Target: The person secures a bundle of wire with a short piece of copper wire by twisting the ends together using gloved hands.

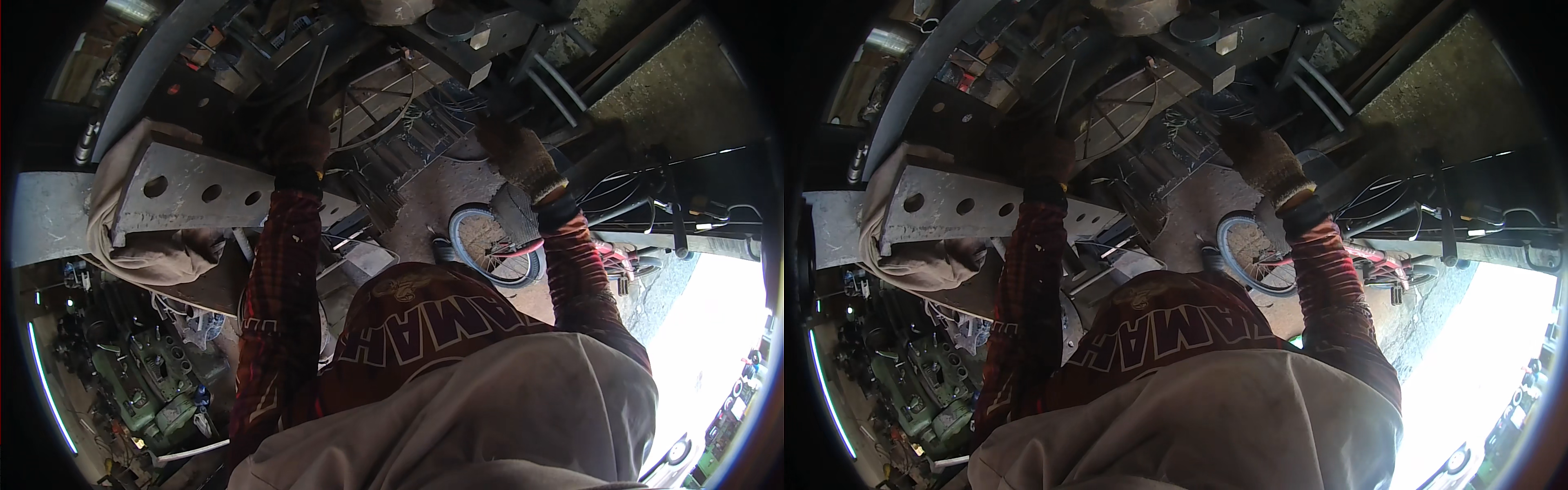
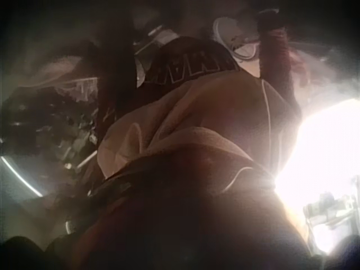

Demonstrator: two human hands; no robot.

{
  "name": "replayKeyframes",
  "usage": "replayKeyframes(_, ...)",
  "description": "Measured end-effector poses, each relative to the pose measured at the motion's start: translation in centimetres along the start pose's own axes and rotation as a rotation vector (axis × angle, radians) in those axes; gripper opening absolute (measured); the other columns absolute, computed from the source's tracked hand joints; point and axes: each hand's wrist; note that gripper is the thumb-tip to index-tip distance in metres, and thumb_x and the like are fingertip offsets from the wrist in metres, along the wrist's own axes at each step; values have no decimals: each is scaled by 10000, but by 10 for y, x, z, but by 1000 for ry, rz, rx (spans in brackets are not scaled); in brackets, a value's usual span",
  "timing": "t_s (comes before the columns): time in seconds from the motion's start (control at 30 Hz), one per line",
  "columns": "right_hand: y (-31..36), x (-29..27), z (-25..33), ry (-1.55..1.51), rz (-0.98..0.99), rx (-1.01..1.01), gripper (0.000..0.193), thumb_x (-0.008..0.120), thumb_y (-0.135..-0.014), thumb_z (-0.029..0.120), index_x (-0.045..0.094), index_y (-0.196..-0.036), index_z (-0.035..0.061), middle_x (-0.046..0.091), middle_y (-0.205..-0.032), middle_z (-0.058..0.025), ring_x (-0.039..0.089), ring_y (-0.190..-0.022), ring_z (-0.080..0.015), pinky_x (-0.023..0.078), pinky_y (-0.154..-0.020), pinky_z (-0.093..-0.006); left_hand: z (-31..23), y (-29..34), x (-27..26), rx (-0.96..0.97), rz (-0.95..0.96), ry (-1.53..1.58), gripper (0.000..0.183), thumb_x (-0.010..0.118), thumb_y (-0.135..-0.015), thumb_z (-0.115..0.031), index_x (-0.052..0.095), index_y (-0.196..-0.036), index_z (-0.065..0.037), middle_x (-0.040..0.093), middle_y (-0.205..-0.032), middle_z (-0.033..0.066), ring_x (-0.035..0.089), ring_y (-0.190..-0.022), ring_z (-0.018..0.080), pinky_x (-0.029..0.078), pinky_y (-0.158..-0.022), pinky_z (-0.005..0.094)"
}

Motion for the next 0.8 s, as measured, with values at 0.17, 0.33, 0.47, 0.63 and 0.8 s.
replayKeyframes(0.17,-11,-16,23,-860,222,562,435,582,-994,210,550,-1408,79,657,-994,-23,641,-716,-96,522,-533,-250,-5,-7,-9,-3,8,4,420,488,-987,-457,695,-972,-92,712,-972,177,682,-921,408,539,-806,511)
replayKeyframes(0.33,-17,-30,31,-958,258,621,349,588,-977,170,602,-1296,31,671,-982,-84,693,-722,-116,553,-511,-265,-4,-7,-8,-19,-4,36,467,456,-1003,-489,686,-945,-87,711,-954,180,686,-917,403,540,-794,507)
replayKeyframes(0.47,-22,-38,40,-1117,230,845,334,579,-1019,307,636,-1236,60,595,-732,-14,599,-581,-89,477,-445,-245,1,-8,1,-28,17,53,447,461,-1002,-476,676,-975,-85,708,-982,185,685,-954,397,539,-808,504)
replayKeyframes(0.63,-26,-34,43,-1150,205,868,382,575,-1013,323,589,-1318,94,596,-773,-1,559,-578,-85,437,-447,-231,16,-10,16,21,9,29,430,469,-1000,-458,661,-988,-74,704,-1001,192,680,-974,397,535,-820,502)
replayKeyframes(0.8,-20,8,56,-1664,-22,853,480,595,-1008,436,532,-1308,67,634,-952,-89,630,-709,-193,549,-625,-348,-14,-7,-22,-76,79,90,414,477,-1000,-436,656,-974,-64,703,-976,203,682,-954,402,534,-812,506)
Point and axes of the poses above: each hand's wrist, its own y-axis away from the middle knuckle, its own x-axis out of the palm, z = x × y
